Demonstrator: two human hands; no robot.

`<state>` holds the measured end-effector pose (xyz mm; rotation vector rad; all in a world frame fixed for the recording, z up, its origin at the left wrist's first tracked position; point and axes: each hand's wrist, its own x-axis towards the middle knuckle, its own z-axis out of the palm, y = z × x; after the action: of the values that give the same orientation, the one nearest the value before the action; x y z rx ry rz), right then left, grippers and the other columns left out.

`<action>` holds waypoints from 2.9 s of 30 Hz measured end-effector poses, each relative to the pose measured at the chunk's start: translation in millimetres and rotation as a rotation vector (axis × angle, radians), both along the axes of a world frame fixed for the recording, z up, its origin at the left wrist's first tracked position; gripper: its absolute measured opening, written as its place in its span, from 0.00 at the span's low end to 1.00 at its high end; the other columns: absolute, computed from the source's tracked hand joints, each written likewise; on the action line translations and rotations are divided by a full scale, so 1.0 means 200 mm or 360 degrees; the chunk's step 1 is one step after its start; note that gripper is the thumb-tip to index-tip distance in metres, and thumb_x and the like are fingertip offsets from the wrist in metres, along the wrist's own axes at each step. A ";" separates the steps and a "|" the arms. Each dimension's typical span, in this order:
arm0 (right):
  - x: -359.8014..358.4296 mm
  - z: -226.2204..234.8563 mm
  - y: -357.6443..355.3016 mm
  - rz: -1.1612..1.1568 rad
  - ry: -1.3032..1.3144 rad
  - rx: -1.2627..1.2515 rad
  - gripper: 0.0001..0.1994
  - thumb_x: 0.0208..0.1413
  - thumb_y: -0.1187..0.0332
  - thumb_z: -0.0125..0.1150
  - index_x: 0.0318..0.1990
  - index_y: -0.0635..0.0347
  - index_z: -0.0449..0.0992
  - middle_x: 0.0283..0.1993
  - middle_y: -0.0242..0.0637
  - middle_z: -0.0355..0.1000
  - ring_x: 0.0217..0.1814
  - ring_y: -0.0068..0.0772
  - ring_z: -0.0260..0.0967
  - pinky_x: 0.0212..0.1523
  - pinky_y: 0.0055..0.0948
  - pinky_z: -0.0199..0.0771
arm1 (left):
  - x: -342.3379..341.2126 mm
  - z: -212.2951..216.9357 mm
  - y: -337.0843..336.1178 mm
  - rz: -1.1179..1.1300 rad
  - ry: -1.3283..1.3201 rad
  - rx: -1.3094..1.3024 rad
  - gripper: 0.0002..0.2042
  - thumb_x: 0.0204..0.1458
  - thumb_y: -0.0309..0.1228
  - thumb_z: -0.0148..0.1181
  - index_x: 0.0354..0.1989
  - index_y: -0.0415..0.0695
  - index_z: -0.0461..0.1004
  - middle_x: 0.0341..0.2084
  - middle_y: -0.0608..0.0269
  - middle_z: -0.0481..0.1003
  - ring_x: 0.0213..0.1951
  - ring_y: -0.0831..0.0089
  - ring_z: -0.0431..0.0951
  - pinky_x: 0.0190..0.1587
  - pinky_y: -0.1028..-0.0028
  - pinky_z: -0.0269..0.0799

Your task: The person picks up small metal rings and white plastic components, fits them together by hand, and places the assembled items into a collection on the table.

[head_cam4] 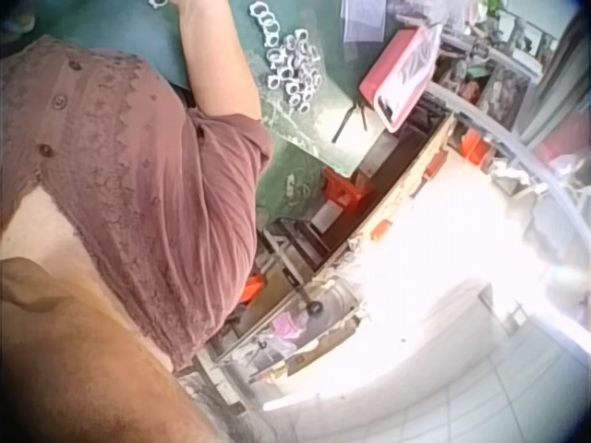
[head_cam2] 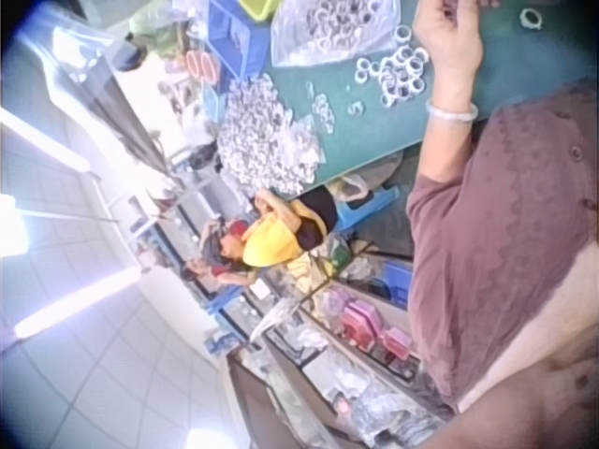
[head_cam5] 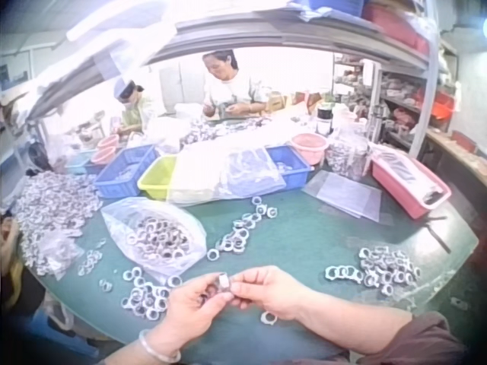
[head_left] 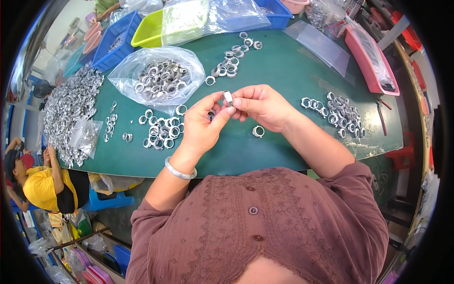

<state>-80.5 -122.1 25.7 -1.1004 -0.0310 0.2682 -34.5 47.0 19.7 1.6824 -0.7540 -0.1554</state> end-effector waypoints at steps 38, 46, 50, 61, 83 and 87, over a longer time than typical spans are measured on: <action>-0.04 0.00 0.03 -0.0194 0.0067 -0.0174 0.08 0.49 0.68 0.58 0.33 0.63 0.74 0.27 0.31 0.71 0.26 0.18 0.65 0.27 0.18 0.66 | -0.01 0.00 0.02 -0.0255 0.0569 -0.0122 0.11 0.50 0.29 0.55 0.40 0.37 0.71 0.25 0.68 0.73 0.27 0.85 0.69 0.31 0.84 0.65; -0.04 -0.04 0.03 -0.0166 -0.0065 -0.0161 0.08 0.49 0.69 0.58 0.35 0.64 0.74 0.29 0.33 0.72 0.28 0.19 0.65 0.31 0.19 0.67 | -0.02 -0.01 0.01 -0.0211 0.0407 -0.0180 0.13 0.49 0.25 0.55 0.44 0.38 0.69 0.24 0.72 0.70 0.24 0.87 0.64 0.28 0.87 0.60; -0.04 -0.03 0.02 -0.0139 -0.0117 -0.0125 0.08 0.49 0.69 0.57 0.36 0.63 0.74 0.31 0.32 0.72 0.30 0.19 0.66 0.34 0.19 0.67 | -0.01 -0.03 0.02 -0.0106 0.0046 0.0018 0.16 0.45 0.22 0.57 0.46 0.39 0.68 0.21 0.72 0.68 0.24 0.86 0.63 0.27 0.86 0.60; -0.04 -0.04 0.03 -0.0211 -0.0469 -0.0332 0.07 0.48 0.75 0.57 0.36 0.65 0.74 0.42 0.37 0.68 0.40 0.23 0.66 0.40 0.22 0.68 | -0.03 -0.01 0.01 0.0025 -0.0129 0.0005 0.17 0.42 0.20 0.58 0.44 0.40 0.69 0.18 0.73 0.65 0.22 0.87 0.63 0.25 0.86 0.59; -0.06 -0.02 0.05 -0.0780 -0.1320 -0.1065 0.16 0.40 0.84 0.54 0.39 0.59 0.65 0.47 0.38 0.65 0.39 0.29 0.66 0.32 0.22 0.67 | -0.01 -0.04 0.08 -0.0619 0.0874 -0.0567 0.18 0.46 0.27 0.58 0.47 0.41 0.68 0.25 0.71 0.68 0.24 0.85 0.63 0.23 0.87 0.58; -0.06 0.00 0.04 -0.0748 -0.1324 -0.1163 0.15 0.40 0.85 0.54 0.37 0.60 0.65 0.45 0.38 0.66 0.38 0.29 0.66 0.31 0.23 0.67 | -0.01 -0.03 0.08 -0.0609 0.0802 -0.0551 0.18 0.45 0.26 0.59 0.47 0.41 0.68 0.25 0.71 0.68 0.26 0.85 0.64 0.26 0.86 0.59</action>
<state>-92.4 -113.9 26.5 -1.8375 -0.4361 -0.6678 -36.8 63.0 14.2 1.0914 -0.6622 -0.6531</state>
